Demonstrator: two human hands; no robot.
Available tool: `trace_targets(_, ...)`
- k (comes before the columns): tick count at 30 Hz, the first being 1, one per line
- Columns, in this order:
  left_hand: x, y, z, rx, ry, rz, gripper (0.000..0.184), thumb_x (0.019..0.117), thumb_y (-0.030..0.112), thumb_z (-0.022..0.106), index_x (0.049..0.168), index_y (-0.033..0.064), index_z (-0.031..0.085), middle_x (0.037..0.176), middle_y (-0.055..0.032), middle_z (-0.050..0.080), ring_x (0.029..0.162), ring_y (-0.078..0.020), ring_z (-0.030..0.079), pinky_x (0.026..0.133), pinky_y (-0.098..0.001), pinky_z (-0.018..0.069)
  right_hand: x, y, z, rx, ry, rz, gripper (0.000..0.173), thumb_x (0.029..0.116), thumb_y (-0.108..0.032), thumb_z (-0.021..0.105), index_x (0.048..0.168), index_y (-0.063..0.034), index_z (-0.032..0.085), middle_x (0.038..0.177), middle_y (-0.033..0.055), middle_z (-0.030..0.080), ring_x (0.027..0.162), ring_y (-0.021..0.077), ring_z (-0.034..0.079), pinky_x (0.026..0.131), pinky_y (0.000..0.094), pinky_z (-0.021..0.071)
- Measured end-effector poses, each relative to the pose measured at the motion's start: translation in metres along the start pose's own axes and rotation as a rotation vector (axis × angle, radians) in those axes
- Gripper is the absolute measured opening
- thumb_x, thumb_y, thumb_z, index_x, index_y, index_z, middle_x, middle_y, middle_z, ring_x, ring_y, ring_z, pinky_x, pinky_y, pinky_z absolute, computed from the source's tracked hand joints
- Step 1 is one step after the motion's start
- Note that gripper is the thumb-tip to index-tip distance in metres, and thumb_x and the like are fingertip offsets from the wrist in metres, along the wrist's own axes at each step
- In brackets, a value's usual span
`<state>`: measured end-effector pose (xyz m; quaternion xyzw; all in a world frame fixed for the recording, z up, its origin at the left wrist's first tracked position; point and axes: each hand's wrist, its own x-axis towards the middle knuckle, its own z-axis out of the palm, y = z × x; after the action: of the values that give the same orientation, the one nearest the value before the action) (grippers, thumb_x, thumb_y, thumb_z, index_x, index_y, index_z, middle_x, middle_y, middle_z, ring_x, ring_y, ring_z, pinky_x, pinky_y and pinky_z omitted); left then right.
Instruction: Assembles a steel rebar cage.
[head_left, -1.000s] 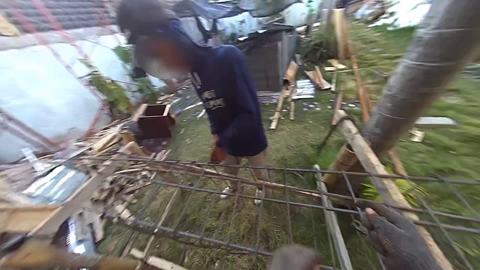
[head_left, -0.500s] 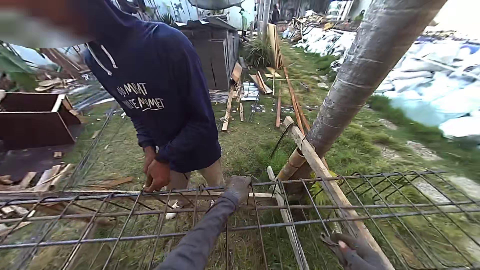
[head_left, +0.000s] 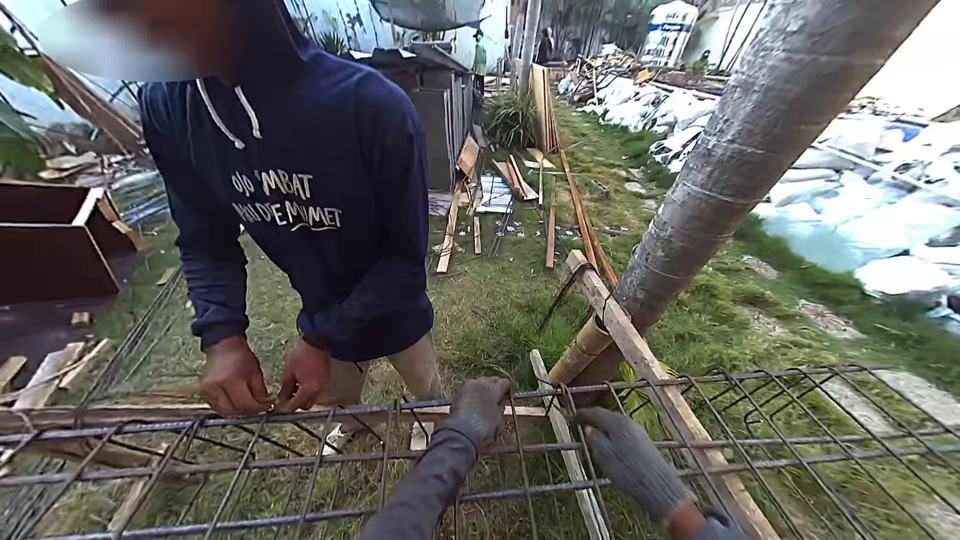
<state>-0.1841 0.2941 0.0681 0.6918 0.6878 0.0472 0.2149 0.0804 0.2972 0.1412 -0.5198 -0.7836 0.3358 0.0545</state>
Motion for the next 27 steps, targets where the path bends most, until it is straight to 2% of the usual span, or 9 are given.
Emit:
trace_targets(3, -0.002, 0.005, 0.001, 0.049, 0.016, -0.042, 0.035, 0.1012, 0.022, 0.056, 0.135, 0.0177, 0.065, 0.135, -0.0071, 0.066, 0.127, -0.0271, 0.061, 0.109, -0.0504, 0.0458, 0.057, -0.029, 0.003, -0.12, -0.046, 0.024, 0.031, 0.1019, -0.016, 0.05, 0.123, -0.0086, 0.071, 0.122, 0.0137, 0.071, 0.118, 0.0284, 0.066, 0.104, 0.0492, 0.0496)
trace_targets(5, -0.005, 0.009, 0.003, 0.057, 0.06, -0.085, 0.035, 0.1004, 0.023, 0.057, 0.134, 0.0171, 0.065, 0.134, -0.0072, 0.067, 0.126, -0.0264, 0.062, 0.108, -0.05, 0.0467, 0.089, -0.041, 0.012, -0.221, -0.086, 0.064, 0.03, 0.0998, -0.017, 0.053, 0.122, -0.0085, 0.072, 0.126, 0.0149, 0.069, 0.123, 0.0306, 0.063, 0.106, 0.0507, 0.0483)
trace_targets(8, -0.011, 0.017, 0.007, 0.017, 0.162, -0.195, 0.046, 0.0969, 0.025, 0.062, 0.141, 0.011, 0.059, 0.141, -0.0112, 0.061, 0.129, -0.0281, 0.06, 0.11, -0.0477, 0.0466, 0.118, -0.054, 0.029, -0.369, -0.176, 0.067, 0.028, 0.0966, -0.015, 0.055, 0.116, -0.0036, 0.071, 0.126, 0.022, 0.067, 0.123, 0.0382, 0.063, 0.102, 0.0581, 0.0508)
trace_targets(10, -0.013, 0.022, 0.008, -0.006, 0.203, -0.277, 0.057, 0.0933, 0.026, 0.067, 0.147, 0.0107, 0.053, 0.147, -0.0129, 0.056, 0.133, -0.0295, 0.056, 0.111, -0.0466, 0.0455, 0.123, -0.065, 0.032, -0.427, -0.234, 0.004, 0.027, 0.0965, -0.014, 0.057, 0.116, -0.0011, 0.071, 0.126, 0.0242, 0.066, 0.123, 0.0399, 0.062, 0.102, 0.0584, 0.0499)
trace_targets(13, -0.014, 0.02, 0.008, 0.003, 0.198, -0.262, 0.062, 0.0941, 0.027, 0.067, 0.152, 0.015, 0.049, 0.149, -0.0132, 0.054, 0.135, -0.0305, 0.054, 0.111, -0.0481, 0.0446, 0.119, -0.081, 0.033, -0.458, -0.269, -0.068, 0.025, 0.0976, -0.012, 0.055, 0.114, 0.0006, 0.07, 0.123, 0.0243, 0.067, 0.122, 0.0401, 0.062, 0.101, 0.0572, 0.05)
trace_targets(17, -0.013, 0.021, 0.011, 0.024, 0.17, -0.191, 0.046, 0.0963, 0.027, 0.063, 0.141, 0.0158, 0.061, 0.141, -0.0111, 0.062, 0.131, -0.0294, 0.058, 0.111, -0.0512, 0.0439, 0.114, -0.089, 0.036, -0.493, -0.309, -0.115, 0.024, 0.0976, -0.007, 0.055, 0.112, 0.0051, 0.068, 0.124, 0.0264, 0.065, 0.122, 0.0415, 0.062, 0.1, 0.0584, 0.0506)
trace_targets(21, -0.009, 0.02, 0.013, 0.085, 0.101, -0.206, 0.037, 0.101, 0.03, 0.056, 0.133, 0.0147, 0.066, 0.132, -0.0105, 0.066, 0.125, -0.029, 0.062, 0.108, -0.0514, 0.0455, 0.122, -0.084, 0.036, -0.527, -0.369, -0.209, 0.024, 0.0936, -0.013, 0.064, 0.11, 0.0036, 0.07, 0.12, 0.0262, 0.067, 0.119, 0.0426, 0.062, 0.099, 0.0609, 0.0503)
trace_targets(25, -0.007, 0.021, 0.01, 0.118, 0.052, -0.222, 0.039, 0.1032, 0.032, 0.052, 0.137, 0.0159, 0.064, 0.133, -0.0099, 0.066, 0.125, -0.0282, 0.062, 0.108, -0.0513, 0.0453, 0.124, -0.08, 0.029, -0.602, -0.343, -0.237, 0.024, 0.0968, -0.019, 0.061, 0.112, -0.0019, 0.07, 0.118, 0.0237, 0.068, 0.115, 0.0434, 0.064, 0.091, 0.0648, 0.0518)
trace_targets(27, -0.009, 0.022, 0.01, 0.115, 0.04, -0.224, 0.04, 0.1011, 0.031, 0.055, 0.137, 0.0155, 0.063, 0.134, -0.0099, 0.066, 0.125, -0.0288, 0.062, 0.108, -0.0521, 0.0456, 0.125, -0.081, 0.027, -0.629, -0.331, -0.244, 0.023, 0.0982, -0.019, 0.059, 0.113, -0.0043, 0.071, 0.118, 0.0228, 0.069, 0.114, 0.0442, 0.065, 0.089, 0.0669, 0.0513)
